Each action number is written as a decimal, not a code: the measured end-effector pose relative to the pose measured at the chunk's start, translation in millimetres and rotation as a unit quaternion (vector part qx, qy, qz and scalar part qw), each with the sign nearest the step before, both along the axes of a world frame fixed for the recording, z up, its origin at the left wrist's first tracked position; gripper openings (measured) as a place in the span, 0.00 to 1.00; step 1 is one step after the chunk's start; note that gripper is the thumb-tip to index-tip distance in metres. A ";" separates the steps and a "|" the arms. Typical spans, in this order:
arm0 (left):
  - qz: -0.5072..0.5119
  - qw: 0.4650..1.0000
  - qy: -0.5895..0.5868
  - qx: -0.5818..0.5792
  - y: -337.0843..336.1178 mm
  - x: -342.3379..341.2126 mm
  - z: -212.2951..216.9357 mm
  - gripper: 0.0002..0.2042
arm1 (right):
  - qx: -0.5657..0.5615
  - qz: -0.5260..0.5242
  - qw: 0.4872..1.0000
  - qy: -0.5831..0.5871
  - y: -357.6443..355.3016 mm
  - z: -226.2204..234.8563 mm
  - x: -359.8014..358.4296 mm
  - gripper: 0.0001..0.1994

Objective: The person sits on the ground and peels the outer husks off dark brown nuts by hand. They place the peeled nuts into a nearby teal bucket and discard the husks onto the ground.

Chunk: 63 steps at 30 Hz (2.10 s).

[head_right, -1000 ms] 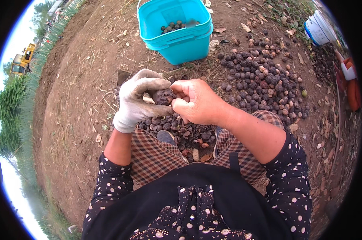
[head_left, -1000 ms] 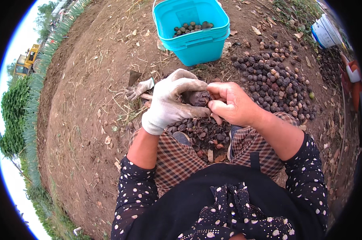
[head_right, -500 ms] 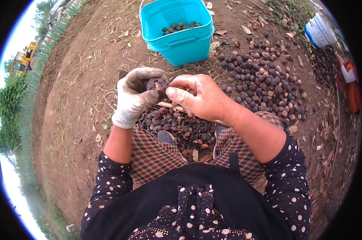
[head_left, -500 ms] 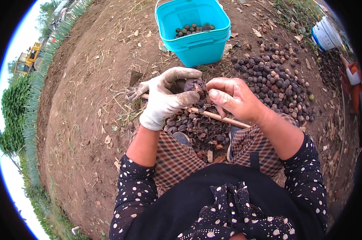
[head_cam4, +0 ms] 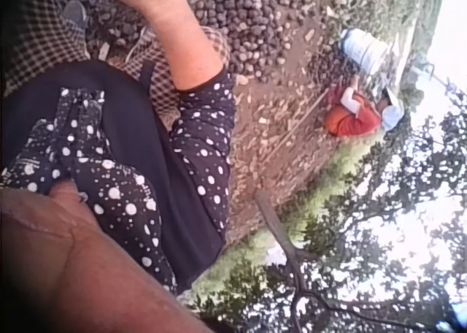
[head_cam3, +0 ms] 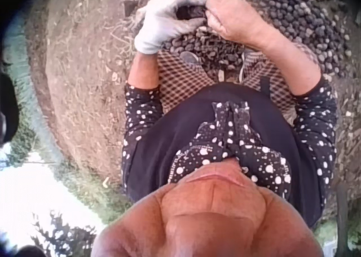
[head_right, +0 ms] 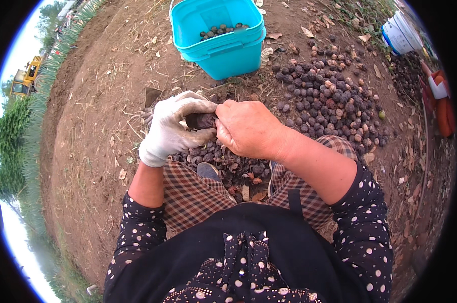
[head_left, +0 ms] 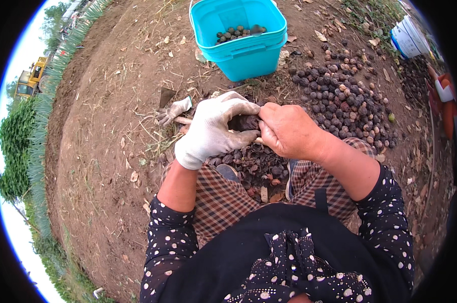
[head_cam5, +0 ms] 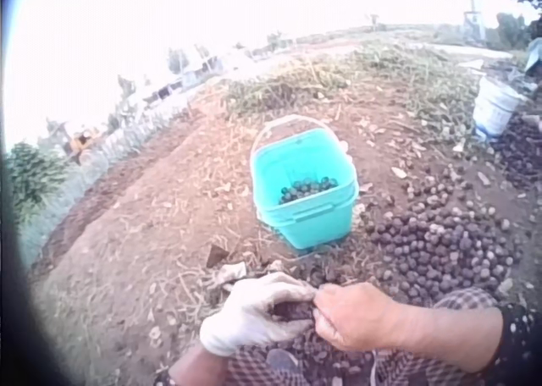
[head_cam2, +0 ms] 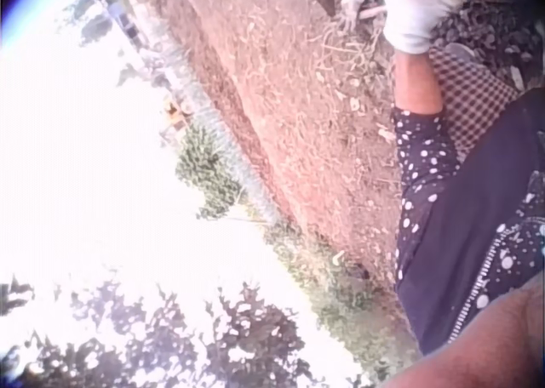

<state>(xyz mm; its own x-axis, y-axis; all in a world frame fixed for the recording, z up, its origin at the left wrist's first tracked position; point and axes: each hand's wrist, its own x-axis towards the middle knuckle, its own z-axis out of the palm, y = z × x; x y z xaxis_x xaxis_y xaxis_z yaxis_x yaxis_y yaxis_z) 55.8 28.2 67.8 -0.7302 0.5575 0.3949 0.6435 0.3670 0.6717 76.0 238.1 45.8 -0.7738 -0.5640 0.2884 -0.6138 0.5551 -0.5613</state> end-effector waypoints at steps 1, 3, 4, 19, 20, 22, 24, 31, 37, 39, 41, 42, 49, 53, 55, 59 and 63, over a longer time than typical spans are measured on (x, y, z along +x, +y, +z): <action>0.007 1.000 -0.002 -0.003 -0.3 1.8 0.2 0.18 | -0.016 0.000 1.000 0.002 -2.0 -1.4 0.1 0.07; 0.014 1.000 0.005 -0.012 -0.1 1.9 -0.7 0.17 | -0.045 -0.004 0.999 0.008 -4.3 -8.6 -0.9 0.06; 0.017 1.000 0.013 -0.018 -1.1 1.9 -2.4 0.17 | -0.063 -0.010 0.998 0.006 -4.7 -14.8 -3.4 0.05; 0.016 0.962 -0.194 0.190 -10.1 1.0 -1.3 0.24 | -0.293 0.062 0.892 -0.338 5.9 7.0 -13.2 0.12; 0.011 0.979 -0.141 0.145 -11.0 -0.1 -1.4 0.24 | -0.296 0.074 0.894 -0.328 3.1 5.7 -12.5 0.12; 0.030 0.981 -0.135 0.138 -10.3 2.5 -0.4 0.22 | -0.306 0.066 0.898 -0.309 -2.5 2.2 -11.3 0.11; 0.018 0.982 -0.110 0.153 -9.8 -0.4 -7.9 0.22 | -0.329 0.058 0.869 -0.364 -4.0 3.3 -10.1 0.11; 0.018 0.973 -0.111 0.202 4.5 4.8 -15.2 0.21 | -0.420 -0.008 0.809 -0.412 -10.5 2.0 -5.8 0.13; -0.069 0.883 -0.241 0.398 8.0 0.3 -19.5 0.23 | -0.452 -0.012 0.801 -0.393 -9.3 -1.4 -8.1 0.12; -0.049 0.837 -0.342 0.424 7.6 3.9 -7.7 0.26 | -0.362 -0.051 0.872 -0.325 -1.2 4.7 -11.5 0.12; -0.069 0.818 -0.363 0.441 7.0 2.8 -6.5 0.27 | -0.252 -0.080 0.933 -0.246 7.1 5.6 -18.3 0.12; -0.075 0.812 -0.364 0.451 8.7 4.2 -6.5 0.28 | -0.303 -0.062 0.915 -0.260 7.2 5.7 -17.4 0.12; -0.036 0.858 -0.314 0.404 8.6 -0.3 -20.7 0.26 | -0.306 -0.028 0.937 -0.167 -0.7 6.5 -12.0 0.14; 0.018 0.889 -0.341 0.306 8.4 1.8 -4.6 0.23 | -0.244 -0.046 0.962 -0.110 7.2 -1.3 -14.1 0.11; 0.084 0.909 -0.336 0.232 7.9 1.7 -9.9 0.24 | -0.151 -0.047 0.987 -0.027 8.6 4.3 -13.6 0.11; 0.085 0.907 -0.295 0.287 16.2 5.9 -12.8 0.21 | -0.220 -0.039 0.969 -0.106 2.1 8.7 -8.9 0.09; 0.090 0.924 -0.272 0.254 14.5 3.0 -22.0 0.21 | -0.299 -0.029 0.942 -0.152 -4.8 -1.8 -8.3 0.12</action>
